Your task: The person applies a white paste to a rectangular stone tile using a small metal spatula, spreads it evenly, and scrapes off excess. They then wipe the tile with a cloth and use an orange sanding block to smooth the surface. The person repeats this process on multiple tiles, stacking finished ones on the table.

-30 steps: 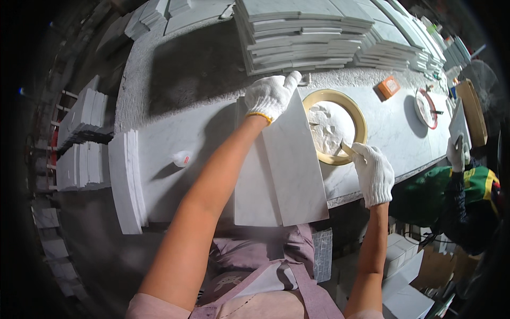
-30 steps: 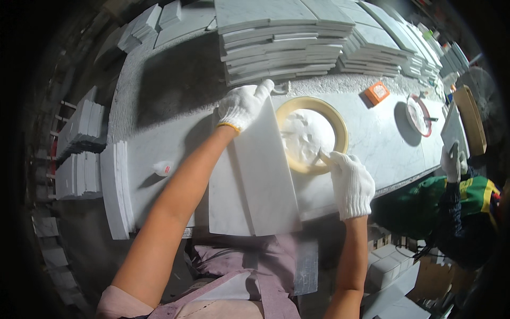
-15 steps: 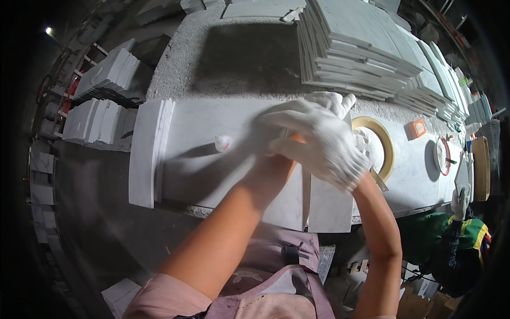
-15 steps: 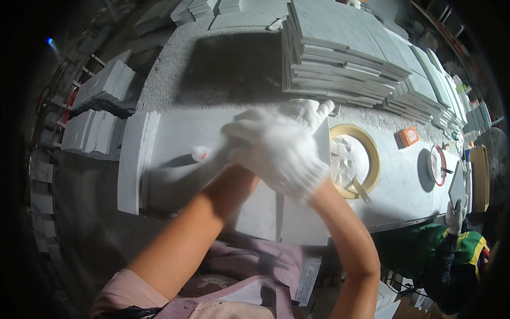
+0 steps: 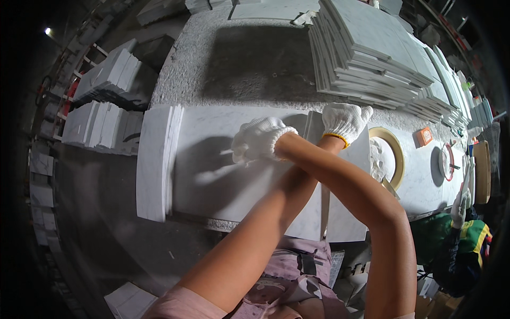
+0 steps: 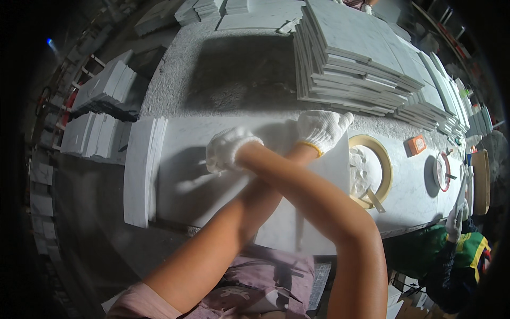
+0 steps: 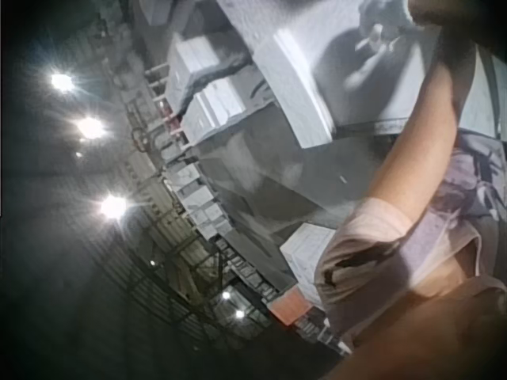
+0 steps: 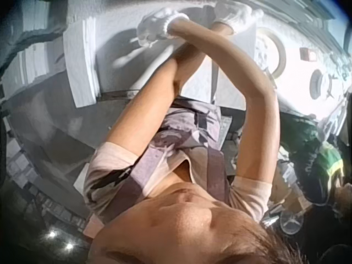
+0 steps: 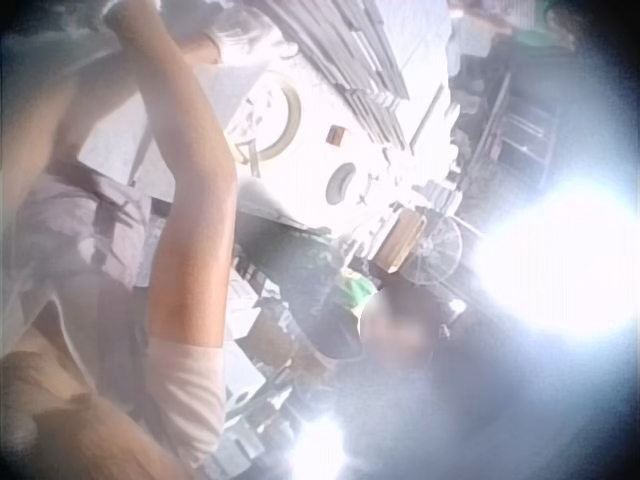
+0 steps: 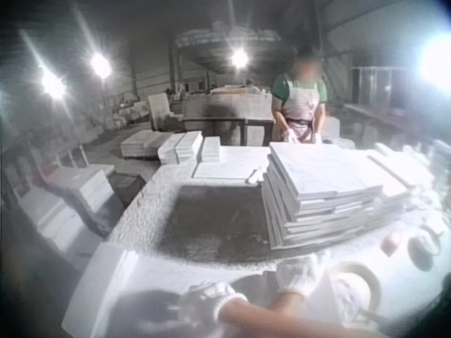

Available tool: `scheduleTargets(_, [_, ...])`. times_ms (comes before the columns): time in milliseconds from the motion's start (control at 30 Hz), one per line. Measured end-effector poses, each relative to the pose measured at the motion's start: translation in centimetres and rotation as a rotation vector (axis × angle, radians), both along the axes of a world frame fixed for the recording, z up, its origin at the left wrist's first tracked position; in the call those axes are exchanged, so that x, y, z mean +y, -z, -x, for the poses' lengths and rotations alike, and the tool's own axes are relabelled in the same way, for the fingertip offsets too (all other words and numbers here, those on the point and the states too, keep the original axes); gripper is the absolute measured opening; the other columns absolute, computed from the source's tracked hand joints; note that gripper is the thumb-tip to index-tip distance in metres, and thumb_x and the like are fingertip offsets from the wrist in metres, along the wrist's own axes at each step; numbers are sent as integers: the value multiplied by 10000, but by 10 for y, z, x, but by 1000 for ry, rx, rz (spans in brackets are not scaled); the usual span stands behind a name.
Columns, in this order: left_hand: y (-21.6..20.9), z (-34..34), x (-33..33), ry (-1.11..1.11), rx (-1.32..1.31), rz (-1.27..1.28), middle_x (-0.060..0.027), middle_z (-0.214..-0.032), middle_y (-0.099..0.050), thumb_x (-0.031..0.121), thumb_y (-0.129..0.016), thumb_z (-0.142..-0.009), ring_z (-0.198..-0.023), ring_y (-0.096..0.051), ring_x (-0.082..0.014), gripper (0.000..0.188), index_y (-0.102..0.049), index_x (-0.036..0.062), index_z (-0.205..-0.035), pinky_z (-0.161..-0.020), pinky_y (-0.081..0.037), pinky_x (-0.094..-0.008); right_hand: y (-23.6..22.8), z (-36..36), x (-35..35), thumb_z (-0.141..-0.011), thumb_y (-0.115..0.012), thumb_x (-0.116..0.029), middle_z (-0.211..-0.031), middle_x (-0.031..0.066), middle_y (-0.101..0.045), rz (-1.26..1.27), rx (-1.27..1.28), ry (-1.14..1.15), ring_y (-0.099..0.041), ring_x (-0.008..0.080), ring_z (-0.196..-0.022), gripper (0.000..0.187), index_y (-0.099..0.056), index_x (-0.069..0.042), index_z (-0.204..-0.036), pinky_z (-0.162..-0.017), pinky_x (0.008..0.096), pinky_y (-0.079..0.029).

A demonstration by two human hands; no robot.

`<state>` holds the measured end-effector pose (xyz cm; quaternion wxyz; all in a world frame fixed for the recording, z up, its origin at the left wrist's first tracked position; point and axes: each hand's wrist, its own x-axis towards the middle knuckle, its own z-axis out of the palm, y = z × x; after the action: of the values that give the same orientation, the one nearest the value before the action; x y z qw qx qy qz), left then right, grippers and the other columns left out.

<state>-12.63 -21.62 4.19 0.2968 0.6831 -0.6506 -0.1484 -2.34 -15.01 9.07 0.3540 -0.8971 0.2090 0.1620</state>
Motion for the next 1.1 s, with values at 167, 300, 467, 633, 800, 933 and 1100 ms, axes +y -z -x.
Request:
scheduleTargets(167, [-29, -6, 7, 82, 6, -269, -188, -1101, -781, 665, -364, -1054, -1061, -735, -403, 715, -821, 115, -1049, -933, -532, -546, -42, 9, 2, -956, -729, -308, -978, 73, -786, 81, -206, 91, -747, 261, -893, 204, -797, -165, -1086, -818, 393, -594])
scheduleTargets(300, [-40, -6, 17, 79, -6, -321, -189, -1198, -759, 675, -348, -1057, -1142, -708, -416, 712, -801, 133, -1147, -1002, -514, -538, -78, 71, 13, -963, -752, -318, -902, 130, -754, 8, -649, 291, -739, 259, -866, 335, -677, -84, -1191, -786, 408, -596])
scheduleTargets(467, [-30, -9, 20, 255, -146, -68, -128, -1057, -721, 489, -419, -1095, -1064, -690, -302, 528, -782, 113, -1166, -932, -541, -429, -87, 218, 57, -946, -745, -210, -1047, 96, -714, -156, -825, 659, -713, 200, -989, 349, -597, -40, -1212, -917, 359, -568])
scheduleTargets(633, [-16, 2, 2, 26, -84, -185, -159, -1099, -786, 730, -338, -1029, -1073, -731, -382, 750, -825, 159, -1057, -909, -545, -523, -55, 324, 109, -997, -691, -185, -1445, 135, -594, -207, -773, 1172, -639, 197, -1155, 601, -478, 1, -1527, -1013, 343, -517])
scheduleTargets(800, [-13, 1, -1, 49, -93, -226, -159, -1094, -783, 741, -337, -1023, -1071, -724, -390, 755, -814, 157, -1065, -904, -544, -525, -29, 353, 121, -1007, -691, -244, -1486, 118, -592, -359, -780, 1345, -637, 200, -1169, 625, -498, 4, -1546, -992, 341, -536])
scheduleTargets(933, [-17, 1, -2, 75, -89, -295, -158, -1173, -761, 779, -347, -999, -1154, -678, -416, 753, -796, 183, -1103, -976, -520, -509, -15, 354, 101, -1006, -706, -289, -1445, 124, -628, -267, -754, 1309, -643, 200, -1169, 589, -566, 21, -1487, -884, 326, -589])
scheduleTargets(1100, [-18, 1, -1, 66, -77, -298, -165, -1207, -752, 768, -359, -1001, -1164, -674, -419, 737, -799, 191, -1128, -993, -516, -511, -9, 350, 84, -1017, -682, -291, -1249, 95, -696, -283, -706, 1302, -669, 142, -972, 535, -611, 15, -1450, -784, 289, -574])
